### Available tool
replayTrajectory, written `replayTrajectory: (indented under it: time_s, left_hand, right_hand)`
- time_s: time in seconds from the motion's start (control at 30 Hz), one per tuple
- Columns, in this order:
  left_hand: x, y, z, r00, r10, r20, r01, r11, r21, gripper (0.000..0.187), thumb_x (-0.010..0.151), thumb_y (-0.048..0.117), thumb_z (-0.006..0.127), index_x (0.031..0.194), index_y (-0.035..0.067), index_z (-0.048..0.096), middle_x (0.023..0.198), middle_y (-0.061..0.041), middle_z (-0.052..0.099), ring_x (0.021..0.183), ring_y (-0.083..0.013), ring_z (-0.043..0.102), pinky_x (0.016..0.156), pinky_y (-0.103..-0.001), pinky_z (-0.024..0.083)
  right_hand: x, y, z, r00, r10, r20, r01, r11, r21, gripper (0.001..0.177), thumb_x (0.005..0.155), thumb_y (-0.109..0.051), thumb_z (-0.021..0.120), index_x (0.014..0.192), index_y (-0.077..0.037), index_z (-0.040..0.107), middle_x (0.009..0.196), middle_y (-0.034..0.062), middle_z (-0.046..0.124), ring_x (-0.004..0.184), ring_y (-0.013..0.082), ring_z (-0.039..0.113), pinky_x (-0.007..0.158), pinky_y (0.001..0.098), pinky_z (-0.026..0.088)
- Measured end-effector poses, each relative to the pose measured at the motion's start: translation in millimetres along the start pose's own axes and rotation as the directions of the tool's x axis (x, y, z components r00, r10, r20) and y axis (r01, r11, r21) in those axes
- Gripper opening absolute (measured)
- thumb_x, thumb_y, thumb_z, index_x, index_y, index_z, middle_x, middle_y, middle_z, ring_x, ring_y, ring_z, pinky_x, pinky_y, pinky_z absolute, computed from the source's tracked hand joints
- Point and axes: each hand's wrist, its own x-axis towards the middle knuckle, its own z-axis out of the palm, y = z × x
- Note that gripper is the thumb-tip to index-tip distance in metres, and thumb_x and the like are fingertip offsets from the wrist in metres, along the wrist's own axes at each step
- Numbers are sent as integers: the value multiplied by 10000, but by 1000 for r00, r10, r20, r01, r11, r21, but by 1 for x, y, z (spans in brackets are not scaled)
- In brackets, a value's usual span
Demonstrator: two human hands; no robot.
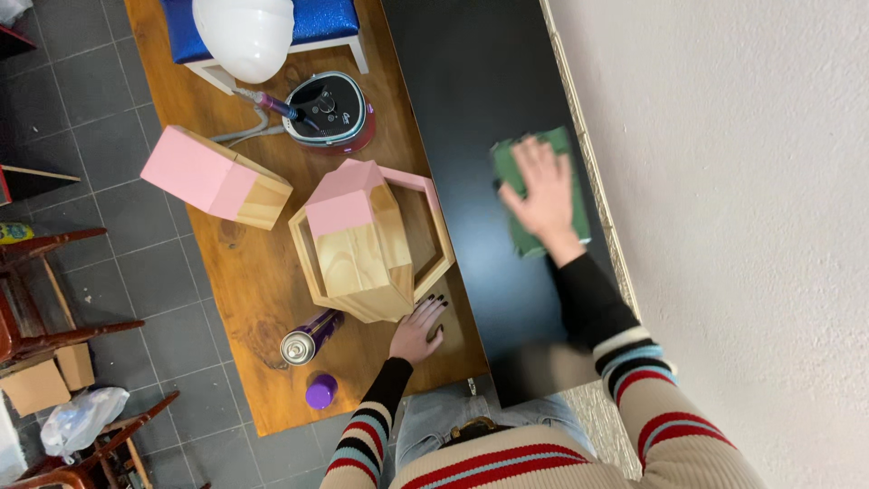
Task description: The person wipes a black tabletop with a green cloth, moving back and forth across the surface. The person repositions the cloth and continues wiping different sections of the table, including areas near a lamp and other items.
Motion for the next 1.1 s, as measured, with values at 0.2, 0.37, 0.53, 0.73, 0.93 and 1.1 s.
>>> replayTrajectory:
  time_s: [0.2,0.37,0.53,0.73,0.93,1.1]
  left_hand:
    - [2,5,-6,998,-25,55,26,999,-18,535,920,238,589,1451,190,547,1469,-1,574,1388,-178,511,1030,-357,468]
    - [5,11,-13,980,-89,177,118,980,-159,484,1008,212,510,1478,96,522,1543,-83,512,1440,-249,456,1207,-426,321]
    - [4,11,-8,982,-73,176,102,981,-166,489,1004,216,517,1476,91,515,1546,-86,506,1440,-267,449,1220,-447,292]
    - [-2,21,-4,980,-131,149,159,968,-195,497,1011,228,536,1480,69,508,1537,-110,514,1450,-303,439,1239,-486,262]
    - [-4,32,-3,974,-175,144,200,962,-184,514,1026,269,519,1501,74,485,1543,-112,505,1467,-320,407,1250,-493,234]
    - [-5,41,3,964,-220,146,243,957,-161,528,1057,276,471,1549,92,418,1593,-87,446,1506,-304,349,1261,-476,201]
  right_hand:
    - [51,19,9,963,243,-116,-244,970,3,700,1022,-583,532,1578,-163,461,1642,121,387,1496,351,354,1187,601,186]
    - [58,-52,28,998,8,-70,-2,997,81,709,980,-550,513,1573,-171,430,1644,100,370,1517,351,326,1197,651,213]
    - [-10,-102,-6,977,-192,90,176,971,160,674,992,-512,576,1552,-157,456,1633,100,392,1508,339,365,1249,564,182]
    - [-68,-49,-35,985,-158,64,146,976,160,626,990,-544,433,1497,-189,522,1569,87,508,1451,311,458,1182,632,300]
    - [-38,13,-33,980,195,-47,-189,976,105,658,1039,-524,438,1569,-135,447,1627,131,401,1499,381,356,1212,596,195]
    - [2,-8,-16,935,355,28,-355,934,29,696,1048,-570,346,1623,-178,317,1685,80,268,1556,306,225,1249,554,108]
